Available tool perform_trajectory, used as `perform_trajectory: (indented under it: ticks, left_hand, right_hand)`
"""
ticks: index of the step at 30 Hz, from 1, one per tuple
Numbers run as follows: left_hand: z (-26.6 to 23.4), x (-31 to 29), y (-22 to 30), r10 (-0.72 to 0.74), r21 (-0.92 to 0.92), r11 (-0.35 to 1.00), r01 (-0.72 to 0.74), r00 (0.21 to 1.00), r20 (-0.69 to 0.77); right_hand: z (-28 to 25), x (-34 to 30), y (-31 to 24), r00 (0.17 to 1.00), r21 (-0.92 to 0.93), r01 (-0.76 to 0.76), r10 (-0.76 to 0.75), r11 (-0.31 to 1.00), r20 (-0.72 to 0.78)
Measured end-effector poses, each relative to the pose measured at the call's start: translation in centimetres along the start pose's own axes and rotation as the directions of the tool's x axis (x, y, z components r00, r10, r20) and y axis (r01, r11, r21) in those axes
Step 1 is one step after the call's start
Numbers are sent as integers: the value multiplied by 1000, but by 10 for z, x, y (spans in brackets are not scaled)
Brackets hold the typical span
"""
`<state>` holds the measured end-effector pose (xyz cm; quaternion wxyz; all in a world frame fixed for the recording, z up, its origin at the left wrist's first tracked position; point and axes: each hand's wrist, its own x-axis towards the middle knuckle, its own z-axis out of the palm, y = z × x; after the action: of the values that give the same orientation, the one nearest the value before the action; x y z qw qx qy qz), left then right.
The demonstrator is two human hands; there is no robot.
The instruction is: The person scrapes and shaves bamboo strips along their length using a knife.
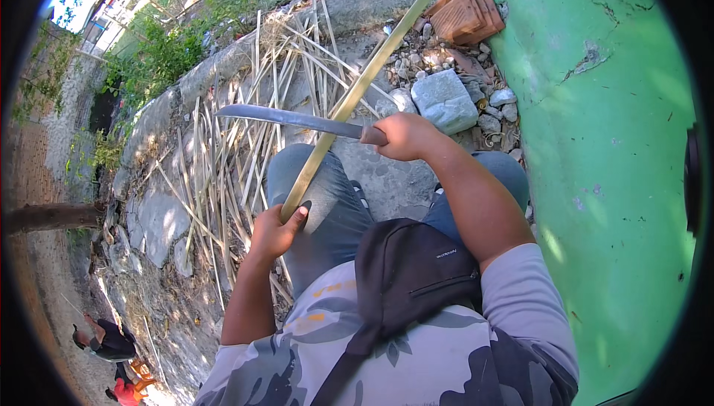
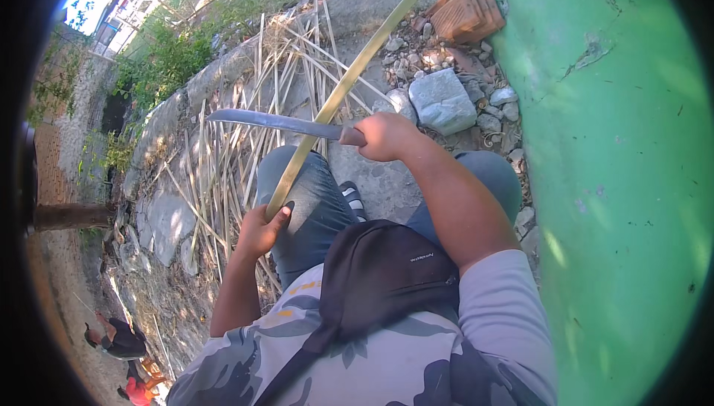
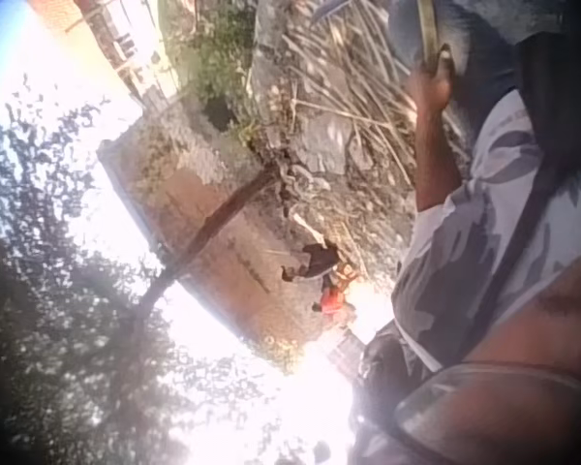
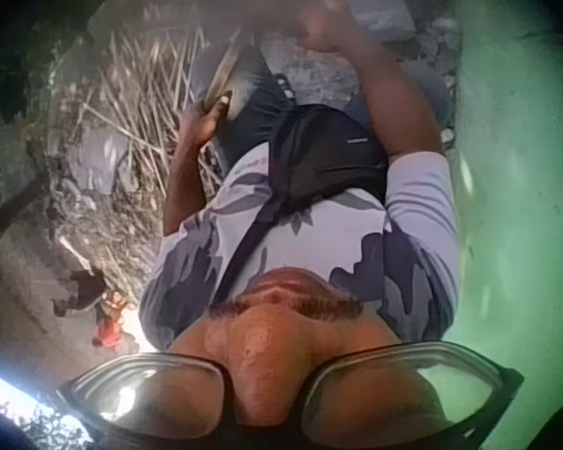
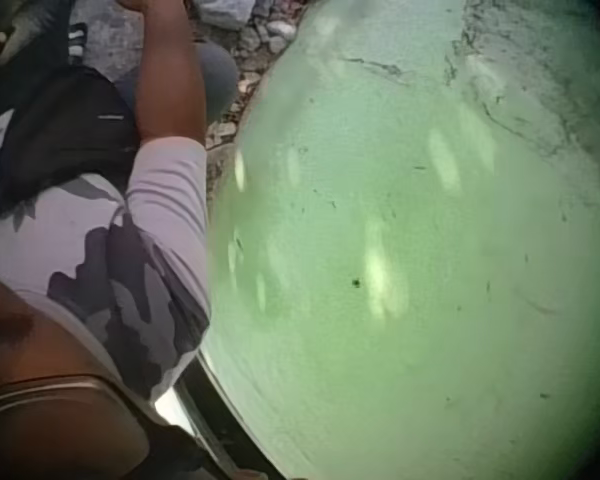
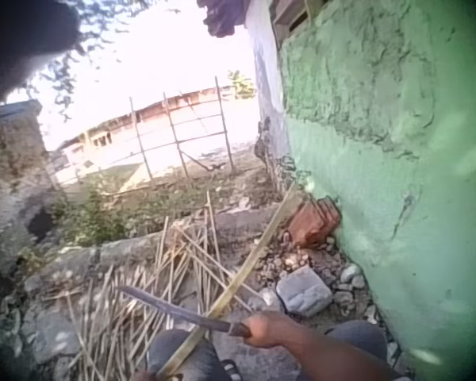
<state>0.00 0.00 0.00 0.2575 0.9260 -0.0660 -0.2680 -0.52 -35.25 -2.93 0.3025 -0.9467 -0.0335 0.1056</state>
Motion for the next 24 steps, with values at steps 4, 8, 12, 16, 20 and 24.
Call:
perform_trajectory:
  ticks: [4, 8, 12, 16, 20, 24]
  left_hand:
    - [4, 0, 4, 20, 13, 1000, -20, 1000, -24]
    - [3, -2, 0, 48, -41, 998, -49, 998, -31]
    - [-4, -5, 3, 96, 13, 995, -96, 995, 15]
    - [-1, -5, 3, 87, -22, 996, -87, 996, -23]
    - [-3, -5, 7, 64, 62, 996, -61, 997, -45]
    - [-7, -6, 14, 74, 143, 987, -71, 997, -21]
  right_hand:
    - [-5, -5, -7, 995, -88, -74, 80, 993, 61]
    - [-13, -9, -21, 995, -224, -36, 56, 974, 86]
    - [-17, -7, -1, 991, -149, -110, 120, 983, 60]
    - [-4, 0, 8, 986, 63, -169, 170, 984, 0]
    - [9, 2, -8, 997, -106, -51, 58, 993, 57]
    - [-1, -1, -9, 991, -156, 9, 12, 988, 134]
